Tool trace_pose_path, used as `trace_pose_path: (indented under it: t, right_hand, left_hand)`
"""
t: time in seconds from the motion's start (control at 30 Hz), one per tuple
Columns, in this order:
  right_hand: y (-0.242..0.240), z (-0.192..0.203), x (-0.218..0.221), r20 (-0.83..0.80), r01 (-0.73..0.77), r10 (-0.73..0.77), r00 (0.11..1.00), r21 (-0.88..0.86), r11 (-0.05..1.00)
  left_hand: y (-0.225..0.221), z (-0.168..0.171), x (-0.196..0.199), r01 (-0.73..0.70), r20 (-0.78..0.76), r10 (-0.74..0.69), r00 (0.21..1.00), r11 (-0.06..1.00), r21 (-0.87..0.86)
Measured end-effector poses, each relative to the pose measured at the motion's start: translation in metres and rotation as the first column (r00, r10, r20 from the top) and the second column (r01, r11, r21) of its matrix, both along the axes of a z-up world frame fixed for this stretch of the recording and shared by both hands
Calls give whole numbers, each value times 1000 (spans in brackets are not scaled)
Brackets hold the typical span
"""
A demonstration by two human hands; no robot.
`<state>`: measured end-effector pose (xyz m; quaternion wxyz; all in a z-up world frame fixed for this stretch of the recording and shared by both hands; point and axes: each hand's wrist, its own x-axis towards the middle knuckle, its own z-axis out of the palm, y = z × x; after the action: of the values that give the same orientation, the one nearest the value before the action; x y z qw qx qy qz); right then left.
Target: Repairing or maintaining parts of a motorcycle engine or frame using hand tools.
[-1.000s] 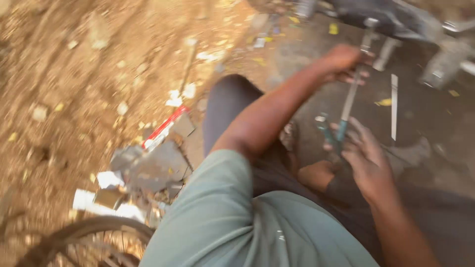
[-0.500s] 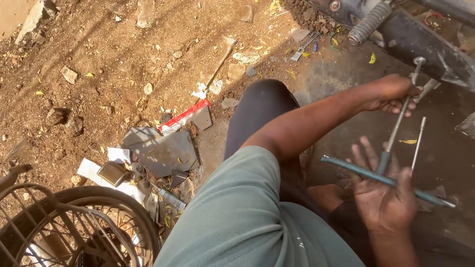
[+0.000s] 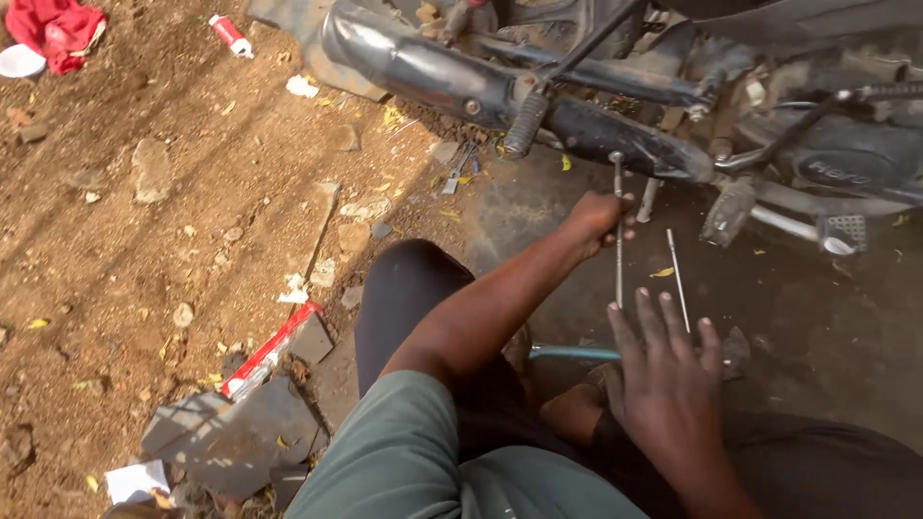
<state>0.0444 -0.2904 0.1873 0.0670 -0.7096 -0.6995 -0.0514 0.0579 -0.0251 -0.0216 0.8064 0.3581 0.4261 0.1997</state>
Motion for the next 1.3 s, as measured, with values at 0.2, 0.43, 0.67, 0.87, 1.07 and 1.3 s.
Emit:
trace_pose_path:
  t: [0.2, 0.43, 0.67, 0.87, 1.07, 1.3]
  right_hand:
    - [3, -56, 2, -691, 160, -190, 697, -108, 981]
    - [2, -71, 18, -988, 333, -55, 142, -5, 943]
    - [-5, -4, 3, -526, 262, 216, 822, 687, 678]
    - [10, -29, -10, -27, -25, 27, 999, 72, 997]
    - [2, -86, 12, -662, 137, -172, -730, -388, 911]
    - [5, -72, 12, -999, 269, -21, -28, -28, 963]
  left_hand:
    - [1, 1, -6, 9, -6, -9, 1000, 998, -55]
    - [11, -10, -4, 0, 36, 2, 999, 997, -75]
    - [4, -1, -7, -8, -3, 8, 1000, 1000, -18]
    - [0, 15, -10, -19, -40, 18, 999, 1000, -21]
    - [-2, 12, -8, -46, 19, 47, 999, 997, -54]
    - [4, -3, -12, -54, 16, 55, 998, 997, -58]
